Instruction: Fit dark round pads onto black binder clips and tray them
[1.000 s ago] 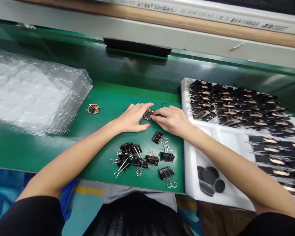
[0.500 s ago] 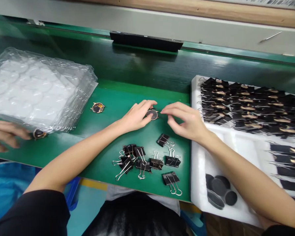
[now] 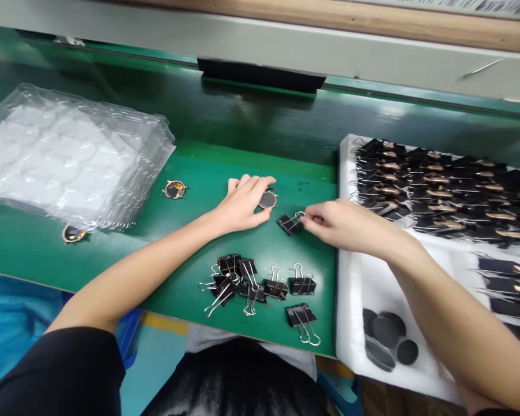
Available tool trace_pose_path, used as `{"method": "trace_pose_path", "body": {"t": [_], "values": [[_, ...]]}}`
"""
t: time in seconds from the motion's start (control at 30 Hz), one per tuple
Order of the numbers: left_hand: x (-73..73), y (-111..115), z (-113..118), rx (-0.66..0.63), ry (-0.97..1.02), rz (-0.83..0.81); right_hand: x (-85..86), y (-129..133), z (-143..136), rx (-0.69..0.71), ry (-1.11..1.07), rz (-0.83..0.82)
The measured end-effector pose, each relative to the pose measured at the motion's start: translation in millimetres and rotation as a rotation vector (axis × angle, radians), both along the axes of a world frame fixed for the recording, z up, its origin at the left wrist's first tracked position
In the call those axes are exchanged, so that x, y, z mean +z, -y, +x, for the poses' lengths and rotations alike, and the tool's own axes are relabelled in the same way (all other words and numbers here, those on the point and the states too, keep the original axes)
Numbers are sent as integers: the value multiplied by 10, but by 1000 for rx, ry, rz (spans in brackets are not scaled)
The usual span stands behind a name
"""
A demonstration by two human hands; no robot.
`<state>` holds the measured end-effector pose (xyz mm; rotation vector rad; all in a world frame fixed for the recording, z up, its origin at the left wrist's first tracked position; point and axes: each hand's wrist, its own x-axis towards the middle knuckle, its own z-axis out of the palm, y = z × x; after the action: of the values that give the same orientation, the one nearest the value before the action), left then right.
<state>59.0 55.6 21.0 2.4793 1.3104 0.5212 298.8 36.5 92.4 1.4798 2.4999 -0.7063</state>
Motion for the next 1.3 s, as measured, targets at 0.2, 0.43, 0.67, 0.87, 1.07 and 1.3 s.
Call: {"method": "trace_pose_path", "body": {"t": [0.2, 0.43, 0.67, 0.87, 1.07, 1.3], "values": [[-2, 4, -4, -10, 12, -2, -128, -128, -61, -307, -140, -217], [-3, 28, 7, 82, 36, 14, -230, -159, -387, -846, -602, -349], [15, 2, -10, 179, 53, -19, -199, -183, -401, -842, -598, -421], [-2, -9, -13, 115, 49, -18, -119, -211, -344, -511, -184, 215], [-16, 22, 16, 207, 1, 56, -172, -379, -592, -280, 93, 513], [-32, 29, 35, 231, -54, 76, -286, -479, -708, -426, 260, 399]]}}
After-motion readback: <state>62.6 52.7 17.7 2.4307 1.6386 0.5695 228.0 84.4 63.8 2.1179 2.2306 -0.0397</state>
